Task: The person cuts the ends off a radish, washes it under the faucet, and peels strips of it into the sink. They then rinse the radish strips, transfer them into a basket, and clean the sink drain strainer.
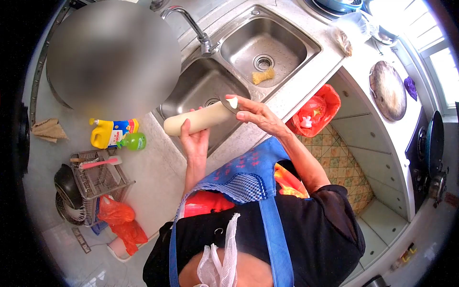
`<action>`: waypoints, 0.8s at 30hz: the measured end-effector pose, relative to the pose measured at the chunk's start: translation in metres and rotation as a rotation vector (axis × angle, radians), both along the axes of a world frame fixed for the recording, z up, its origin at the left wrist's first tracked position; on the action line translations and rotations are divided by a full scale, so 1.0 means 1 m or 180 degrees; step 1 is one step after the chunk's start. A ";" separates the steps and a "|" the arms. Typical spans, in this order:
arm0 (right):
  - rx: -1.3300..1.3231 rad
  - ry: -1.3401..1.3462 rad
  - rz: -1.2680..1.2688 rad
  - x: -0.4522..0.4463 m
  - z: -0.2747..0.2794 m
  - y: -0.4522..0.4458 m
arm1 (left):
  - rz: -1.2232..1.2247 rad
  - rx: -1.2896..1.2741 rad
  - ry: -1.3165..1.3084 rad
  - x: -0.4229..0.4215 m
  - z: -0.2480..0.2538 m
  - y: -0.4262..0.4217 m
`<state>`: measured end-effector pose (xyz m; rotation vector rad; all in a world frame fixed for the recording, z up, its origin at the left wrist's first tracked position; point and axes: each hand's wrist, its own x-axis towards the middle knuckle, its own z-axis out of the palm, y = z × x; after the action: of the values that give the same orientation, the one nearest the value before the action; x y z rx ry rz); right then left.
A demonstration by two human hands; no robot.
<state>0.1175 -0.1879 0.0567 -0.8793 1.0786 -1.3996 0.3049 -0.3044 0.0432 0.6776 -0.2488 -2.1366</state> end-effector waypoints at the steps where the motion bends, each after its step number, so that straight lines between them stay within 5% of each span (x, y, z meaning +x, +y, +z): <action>1: -0.0050 -0.0005 -0.0153 0.003 0.000 0.001 | 0.0001 0.0000 0.0001 0.000 -0.001 0.001; 12: 0.0091 -0.0085 -0.0772 0.030 0.008 0.016 | 0.0282 -0.0725 -0.0155 -0.013 0.004 -0.001; 19: -0.0122 -0.0987 -0.0942 0.037 0.013 0.018 | 0.0081 -0.0848 0.0008 -0.028 0.015 0.008; 22: -0.0356 -0.1725 -0.1022 0.030 -0.014 0.013 | 0.0014 -0.1874 -0.0172 -0.031 0.044 0.027; 24: 0.0077 -0.2852 -0.1011 0.026 -0.024 0.020 | -0.0804 -0.3179 -0.0180 -0.030 0.061 0.033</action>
<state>0.1437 -0.1680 0.0332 0.0020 0.5361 -1.7737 0.2747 -0.2710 0.1038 0.1076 -1.3676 -1.8785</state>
